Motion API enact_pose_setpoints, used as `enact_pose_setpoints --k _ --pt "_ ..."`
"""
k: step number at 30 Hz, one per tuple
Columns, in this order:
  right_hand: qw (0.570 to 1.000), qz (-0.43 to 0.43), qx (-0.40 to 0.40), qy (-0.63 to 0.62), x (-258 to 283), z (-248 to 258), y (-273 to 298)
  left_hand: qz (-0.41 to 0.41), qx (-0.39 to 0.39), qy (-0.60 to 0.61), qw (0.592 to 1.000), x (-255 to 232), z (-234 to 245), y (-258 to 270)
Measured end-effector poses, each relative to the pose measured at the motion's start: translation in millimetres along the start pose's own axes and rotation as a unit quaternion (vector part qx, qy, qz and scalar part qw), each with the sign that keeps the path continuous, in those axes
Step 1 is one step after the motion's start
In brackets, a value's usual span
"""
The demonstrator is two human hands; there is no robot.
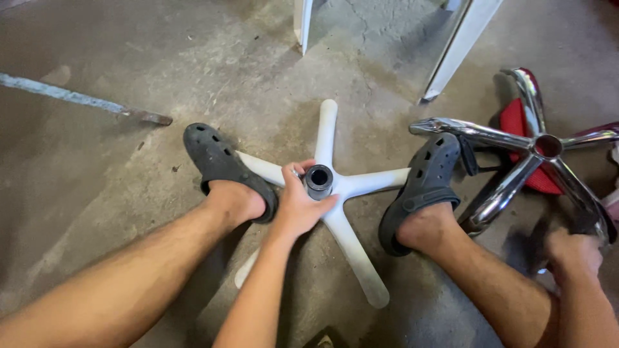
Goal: Repairing or disassembling office chair star bases using hand tools.
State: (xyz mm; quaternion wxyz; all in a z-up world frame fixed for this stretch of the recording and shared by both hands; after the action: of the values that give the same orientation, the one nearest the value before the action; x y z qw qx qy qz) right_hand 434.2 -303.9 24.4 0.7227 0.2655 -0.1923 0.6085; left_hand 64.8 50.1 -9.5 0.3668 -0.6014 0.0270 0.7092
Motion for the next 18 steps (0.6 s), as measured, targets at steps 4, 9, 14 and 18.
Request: enact_pose_setpoints --k 4,9,14,18 --pt "0.997 -0.068 -0.035 -0.020 -107 -33 -53 0.177 -0.084 -0.043 0.980 46 -19 9" --pt "0.918 0.338 -0.176 -0.114 -91 -6 -35 0.076 -0.105 -0.037 0.991 53 -19 4" --pt "0.899 0.137 0.006 -0.415 -81 -14 -17 0.113 -0.105 0.000 0.988 42 -3 -26" --pt "0.838 0.209 0.070 -0.499 4 8 68 0.159 -0.130 0.024 0.978 44 22 -60"
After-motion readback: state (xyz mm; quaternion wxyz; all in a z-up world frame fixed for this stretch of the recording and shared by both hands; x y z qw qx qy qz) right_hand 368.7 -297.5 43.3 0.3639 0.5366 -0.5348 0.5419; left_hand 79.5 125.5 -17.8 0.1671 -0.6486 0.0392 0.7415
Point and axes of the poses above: each hand's wrist, its own y-axis away from the middle knuckle, its own z-axis out of the back of the hand, x = y × z, the point moved 8 cm from there along -y, towards the middle knuckle, and after that the axes turned 8 degrees about -z, right-handed, at the moved point
